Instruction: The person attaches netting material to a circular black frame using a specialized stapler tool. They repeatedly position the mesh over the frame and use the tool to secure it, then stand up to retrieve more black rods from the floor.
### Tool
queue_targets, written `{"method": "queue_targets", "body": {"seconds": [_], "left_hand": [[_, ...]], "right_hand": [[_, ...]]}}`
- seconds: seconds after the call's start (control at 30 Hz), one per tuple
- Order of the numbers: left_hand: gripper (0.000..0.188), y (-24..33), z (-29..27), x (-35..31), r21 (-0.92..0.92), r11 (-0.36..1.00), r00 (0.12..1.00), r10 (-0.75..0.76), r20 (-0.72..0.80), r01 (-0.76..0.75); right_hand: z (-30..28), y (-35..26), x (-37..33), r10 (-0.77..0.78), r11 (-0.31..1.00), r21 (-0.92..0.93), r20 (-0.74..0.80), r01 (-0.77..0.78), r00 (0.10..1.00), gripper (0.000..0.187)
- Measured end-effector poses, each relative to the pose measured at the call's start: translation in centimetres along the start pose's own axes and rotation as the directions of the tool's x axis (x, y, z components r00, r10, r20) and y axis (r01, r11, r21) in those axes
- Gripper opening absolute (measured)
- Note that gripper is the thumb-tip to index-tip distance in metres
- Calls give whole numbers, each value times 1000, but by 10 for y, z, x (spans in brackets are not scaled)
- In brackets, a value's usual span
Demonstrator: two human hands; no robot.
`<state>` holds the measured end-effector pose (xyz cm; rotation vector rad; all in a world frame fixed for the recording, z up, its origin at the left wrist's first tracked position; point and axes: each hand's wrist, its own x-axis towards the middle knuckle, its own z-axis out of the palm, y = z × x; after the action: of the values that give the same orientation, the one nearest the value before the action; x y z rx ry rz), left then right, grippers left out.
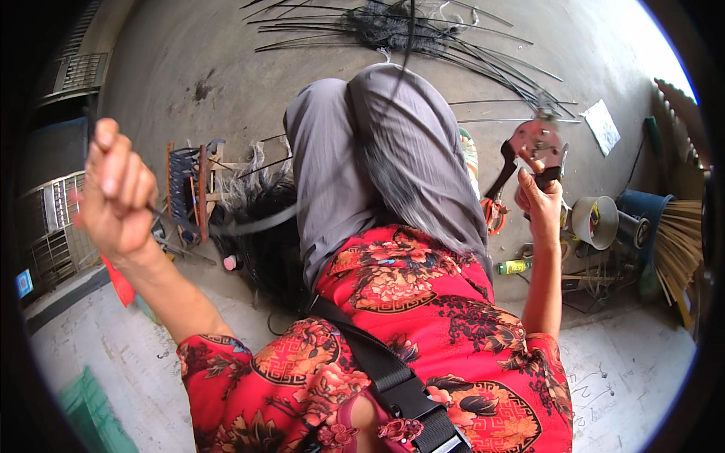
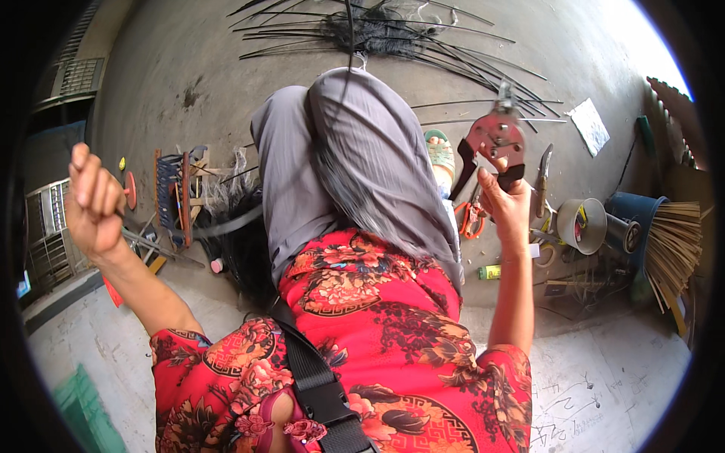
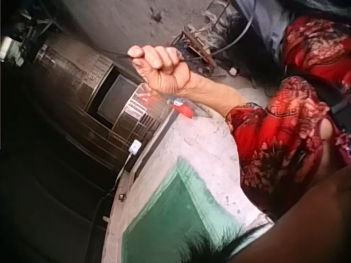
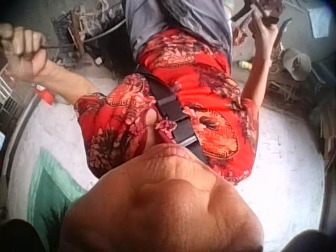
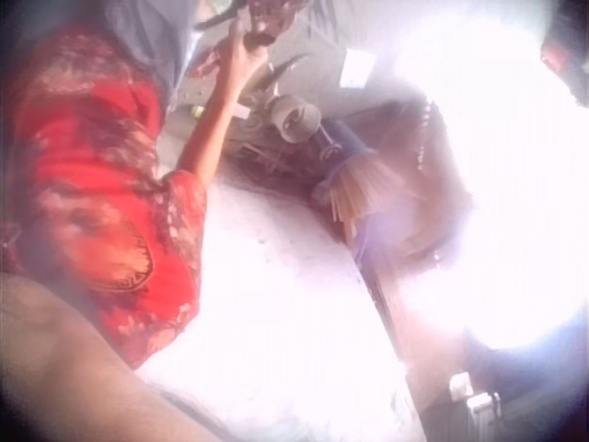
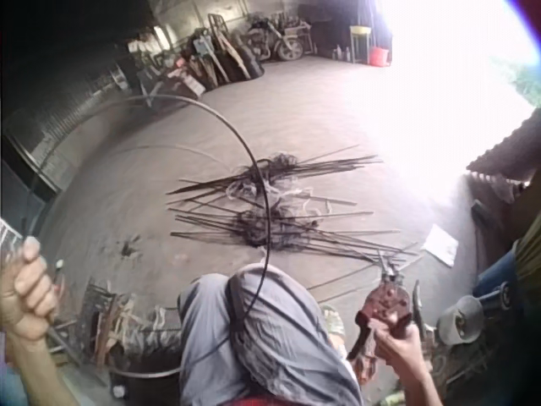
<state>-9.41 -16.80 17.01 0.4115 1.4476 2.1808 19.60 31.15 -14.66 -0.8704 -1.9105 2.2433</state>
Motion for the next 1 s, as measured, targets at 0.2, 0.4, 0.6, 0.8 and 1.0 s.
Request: {"method": "queue_targets", "body": {"seconds": [0.2,0.4,0.6,0.8,1.0], "left_hand": [[24,-41,23,18,356,929,995,91,34,-97],[18,-138,13,-1,800,588,962,268,-59,-115],[16,-165,28,-11,910,369,949,307,74,-191],[17,-191,52,-3,931,178,874,433,218,-320],[23,-208,74,1,930,-25,817,470,335,-367]], "right_hand": [[126,-34,23,-369,927,-7,149,374,917,41],[94,22,6,-207,934,-259,165,245,964,20],[73,6,-11,-134,859,-442,295,259,946,43],[138,-68,-29,-217,848,-408,313,337,924,37],[172,-84,-29,-203,765,-551,286,334,936,24]]}}
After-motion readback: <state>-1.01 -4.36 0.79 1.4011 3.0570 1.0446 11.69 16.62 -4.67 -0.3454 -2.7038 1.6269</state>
